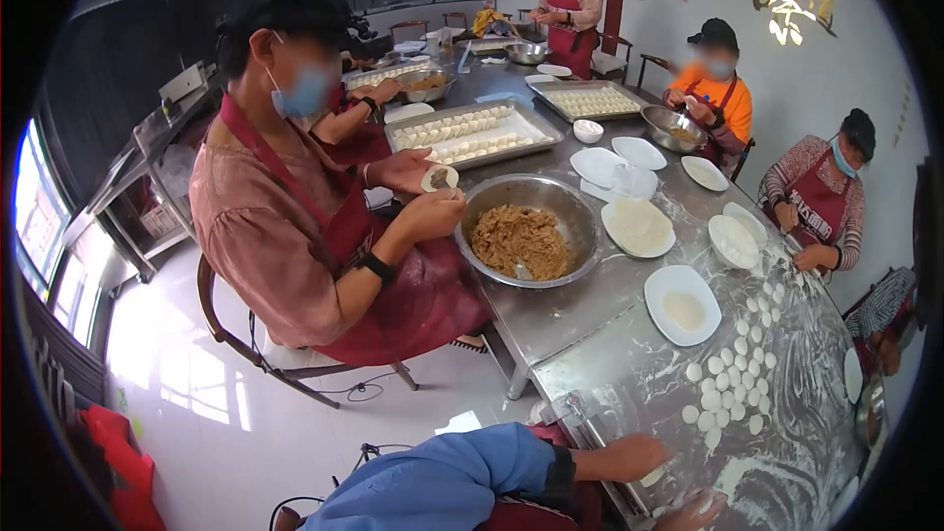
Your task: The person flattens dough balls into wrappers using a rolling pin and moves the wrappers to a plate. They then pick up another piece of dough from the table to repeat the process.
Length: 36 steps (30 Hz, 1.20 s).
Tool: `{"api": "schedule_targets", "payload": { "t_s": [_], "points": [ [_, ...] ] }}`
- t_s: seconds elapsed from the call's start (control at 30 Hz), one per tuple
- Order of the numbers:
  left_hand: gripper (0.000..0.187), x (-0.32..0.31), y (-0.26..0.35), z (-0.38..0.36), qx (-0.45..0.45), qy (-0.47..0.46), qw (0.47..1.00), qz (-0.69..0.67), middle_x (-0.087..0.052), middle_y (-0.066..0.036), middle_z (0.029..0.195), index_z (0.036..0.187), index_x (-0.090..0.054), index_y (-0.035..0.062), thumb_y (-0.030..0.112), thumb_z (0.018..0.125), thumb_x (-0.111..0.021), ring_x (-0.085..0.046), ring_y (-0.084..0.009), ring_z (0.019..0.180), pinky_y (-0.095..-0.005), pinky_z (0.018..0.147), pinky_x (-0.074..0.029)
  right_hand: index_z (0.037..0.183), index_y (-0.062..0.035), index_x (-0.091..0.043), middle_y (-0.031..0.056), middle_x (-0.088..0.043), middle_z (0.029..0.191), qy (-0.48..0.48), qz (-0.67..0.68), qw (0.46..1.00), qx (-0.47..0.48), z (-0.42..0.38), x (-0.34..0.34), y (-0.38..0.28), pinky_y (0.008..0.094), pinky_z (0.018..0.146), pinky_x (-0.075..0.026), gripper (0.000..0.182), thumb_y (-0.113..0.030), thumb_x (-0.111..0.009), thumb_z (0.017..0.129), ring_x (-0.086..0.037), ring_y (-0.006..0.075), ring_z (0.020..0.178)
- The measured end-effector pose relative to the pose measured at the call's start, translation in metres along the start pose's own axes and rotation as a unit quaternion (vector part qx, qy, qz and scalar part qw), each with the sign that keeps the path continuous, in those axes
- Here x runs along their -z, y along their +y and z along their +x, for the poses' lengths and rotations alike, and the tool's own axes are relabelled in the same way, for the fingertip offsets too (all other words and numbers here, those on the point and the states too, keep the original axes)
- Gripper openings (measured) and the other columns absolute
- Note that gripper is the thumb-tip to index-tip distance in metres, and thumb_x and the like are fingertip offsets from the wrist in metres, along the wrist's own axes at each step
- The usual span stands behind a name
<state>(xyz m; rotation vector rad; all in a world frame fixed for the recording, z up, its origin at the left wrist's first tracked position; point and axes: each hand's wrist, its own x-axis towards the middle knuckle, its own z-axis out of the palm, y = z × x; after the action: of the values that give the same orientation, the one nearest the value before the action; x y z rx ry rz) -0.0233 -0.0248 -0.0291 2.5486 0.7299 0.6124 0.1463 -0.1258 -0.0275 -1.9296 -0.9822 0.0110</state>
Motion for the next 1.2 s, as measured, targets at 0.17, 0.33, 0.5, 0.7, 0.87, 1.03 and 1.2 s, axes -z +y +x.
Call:
{"api": "schedule_targets", "payload": {
  "t_s": [0.17,0.33,0.5,0.7,0.87,1.03,1.2],
  "points": [
    [0.032,0.003,0.002,-0.002,0.002,0.041,0.999,-0.025,-0.055,-0.013,0.076,0.11,-0.048,0.0016,0.009,0.079,-0.043,-0.056,-0.0299,0.073,-0.0392,0.062,-0.045,0.116,0.0048,-0.046,0.0249,-0.048,0.113,0.051,-0.036,0.997,0.051,0.012,-0.016,0.055,0.0423,0.091,-0.036,0.04,-0.018,-0.055,0.084,-0.046,0.0367,0.104],
    [0.029,0.003,0.004,-0.002,0.005,0.039,0.999,-0.019,-0.056,-0.013,0.075,0.107,-0.049,0.001,0.009,0.079,-0.043,-0.057,-0.0304,0.071,-0.0395,0.061,-0.045,0.117,0.0051,-0.045,0.0252,-0.048,0.114,0.068,-0.025,0.996,0.051,0.009,-0.016,0.055,0.0425,0.092,-0.036,0.043,-0.02,-0.055,0.084,-0.045,0.0366,0.106],
    [0.026,0.008,0.005,-0.001,0.018,0.022,0.999,-0.026,-0.056,-0.014,0.074,0.102,-0.049,0.0004,0.009,0.078,-0.044,-0.057,-0.031,0.07,-0.0405,0.06,-0.046,0.118,0.0058,-0.044,0.026,-0.047,0.115,0.073,-0.014,0.996,0.057,0.006,-0.012,0.035,0.0428,0.093,-0.035,0.045,-0.021,-0.056,0.084,-0.044,0.0369,0.108],
    [0.024,0.008,0.006,0.003,0.039,-0.016,0.999,-0.034,-0.056,-0.015,0.075,0.101,-0.05,0.0008,0.01,0.079,-0.045,-0.057,-0.0321,0.072,-0.0414,0.062,-0.046,0.116,0.0034,-0.046,0.0277,-0.044,0.119,0.073,0.009,0.997,0.011,-0.002,-0.005,-0.004,0.0473,0.094,-0.034,0.042,-0.022,-0.056,0.084,-0.042,0.0399,0.111],
    [0.023,0.003,0.003,0.002,0.026,0.024,0.997,-0.064,-0.056,-0.016,0.077,0.099,-0.052,0.0012,0.01,0.079,-0.045,-0.057,-0.033,0.076,-0.0428,0.067,-0.045,0.11,-0.0054,-0.052,0.0277,-0.042,0.119,0.076,-0.112,0.972,0.193,-0.001,-0.013,0.051,0.0548,0.093,-0.032,0.029,-0.016,-0.055,0.083,-0.041,0.0453,0.109],
    [0.023,0.012,0.007,0.002,0.029,0.009,0.998,-0.054,-0.055,-0.015,0.075,0.1,-0.051,0.0001,0.009,0.079,-0.045,-0.057,-0.0322,0.074,-0.0417,0.064,-0.045,0.108,-0.0044,-0.053,0.0267,-0.044,0.117,0.027,-0.077,0.989,0.124,-0.001,-0.006,0.028,0.0517,0.096,-0.031,0.027,-0.015,-0.054,0.084,-0.04,0.0434,0.111],
    [0.023,0.013,0.011,0.001,0.016,0.016,0.999,-0.031,-0.054,-0.014,0.073,0.1,-0.049,-0.0005,0.008,0.079,-0.044,-0.057,-0.0313,0.073,-0.0403,0.062,-0.046,0.108,-0.0023,-0.053,0.0273,-0.042,0.12,-0.064,-0.109,0.992,0.004,0.013,-0.009,0.074,0.0491,0.098,-0.03,0.028,-0.018,-0.054,0.085,-0.037,0.0422,0.115]
  ]
}}
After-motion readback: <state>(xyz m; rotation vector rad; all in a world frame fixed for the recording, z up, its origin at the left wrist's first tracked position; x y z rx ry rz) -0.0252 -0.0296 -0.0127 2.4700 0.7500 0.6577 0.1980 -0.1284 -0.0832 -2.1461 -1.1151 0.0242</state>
